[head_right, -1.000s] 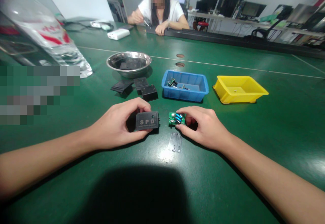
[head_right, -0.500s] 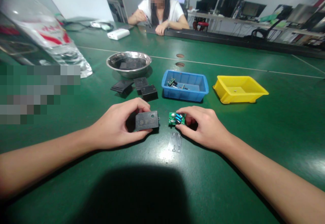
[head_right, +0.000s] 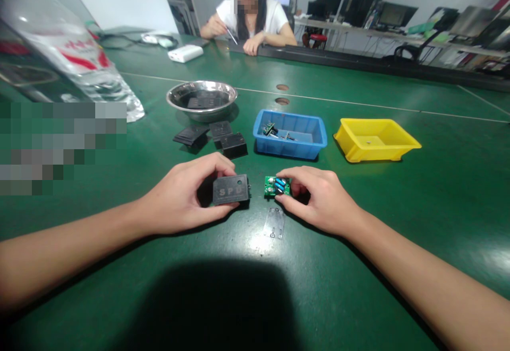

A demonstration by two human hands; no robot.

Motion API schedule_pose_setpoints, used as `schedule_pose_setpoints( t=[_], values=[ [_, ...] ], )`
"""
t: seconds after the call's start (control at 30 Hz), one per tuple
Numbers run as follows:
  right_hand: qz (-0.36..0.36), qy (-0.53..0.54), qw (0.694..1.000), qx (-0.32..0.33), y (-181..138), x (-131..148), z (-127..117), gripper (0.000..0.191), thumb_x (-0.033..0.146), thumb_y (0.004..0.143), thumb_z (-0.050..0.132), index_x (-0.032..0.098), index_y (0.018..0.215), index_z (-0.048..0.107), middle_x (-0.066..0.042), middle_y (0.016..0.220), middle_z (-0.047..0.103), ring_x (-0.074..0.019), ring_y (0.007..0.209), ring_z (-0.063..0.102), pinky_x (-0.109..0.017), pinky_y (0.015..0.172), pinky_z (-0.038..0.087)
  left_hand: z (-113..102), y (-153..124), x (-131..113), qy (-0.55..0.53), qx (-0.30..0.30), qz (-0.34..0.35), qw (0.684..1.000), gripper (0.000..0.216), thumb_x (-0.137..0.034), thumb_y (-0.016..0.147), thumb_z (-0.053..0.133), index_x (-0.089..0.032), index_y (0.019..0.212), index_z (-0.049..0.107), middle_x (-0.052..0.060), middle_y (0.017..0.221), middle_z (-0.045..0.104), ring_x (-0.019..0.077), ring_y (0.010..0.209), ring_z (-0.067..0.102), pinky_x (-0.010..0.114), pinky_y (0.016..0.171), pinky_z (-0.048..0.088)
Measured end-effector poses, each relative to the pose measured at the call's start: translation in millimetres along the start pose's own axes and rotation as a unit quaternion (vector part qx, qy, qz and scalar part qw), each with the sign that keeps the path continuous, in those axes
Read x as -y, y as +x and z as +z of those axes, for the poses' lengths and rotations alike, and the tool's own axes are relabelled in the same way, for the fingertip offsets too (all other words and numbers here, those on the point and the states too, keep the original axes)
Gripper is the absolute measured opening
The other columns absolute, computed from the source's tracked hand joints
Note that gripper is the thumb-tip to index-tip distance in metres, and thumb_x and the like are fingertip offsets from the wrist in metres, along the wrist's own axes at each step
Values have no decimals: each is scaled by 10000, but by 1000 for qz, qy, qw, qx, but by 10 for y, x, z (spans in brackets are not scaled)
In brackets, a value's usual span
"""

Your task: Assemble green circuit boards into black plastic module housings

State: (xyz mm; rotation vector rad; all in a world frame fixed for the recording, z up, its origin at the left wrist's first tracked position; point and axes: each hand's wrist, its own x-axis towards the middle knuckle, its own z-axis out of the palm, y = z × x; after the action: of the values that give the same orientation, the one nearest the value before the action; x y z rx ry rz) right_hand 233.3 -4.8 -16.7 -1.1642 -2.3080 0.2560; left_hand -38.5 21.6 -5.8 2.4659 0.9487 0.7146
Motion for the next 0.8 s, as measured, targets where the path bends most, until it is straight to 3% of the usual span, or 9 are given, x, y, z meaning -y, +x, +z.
schedule_pose_setpoints(
  t=[0.8],
  values=[
    [0,-1,1000,-3,4,2,0,240,296,875,674,177,1081,706,12,694,664,-126,594,608,-231,588,460,0,-1,-11,4,6,-13,1000,214,-314,787,671,-194,943,587,14,912,666,165,798,634,273,709,476]
  ],
)
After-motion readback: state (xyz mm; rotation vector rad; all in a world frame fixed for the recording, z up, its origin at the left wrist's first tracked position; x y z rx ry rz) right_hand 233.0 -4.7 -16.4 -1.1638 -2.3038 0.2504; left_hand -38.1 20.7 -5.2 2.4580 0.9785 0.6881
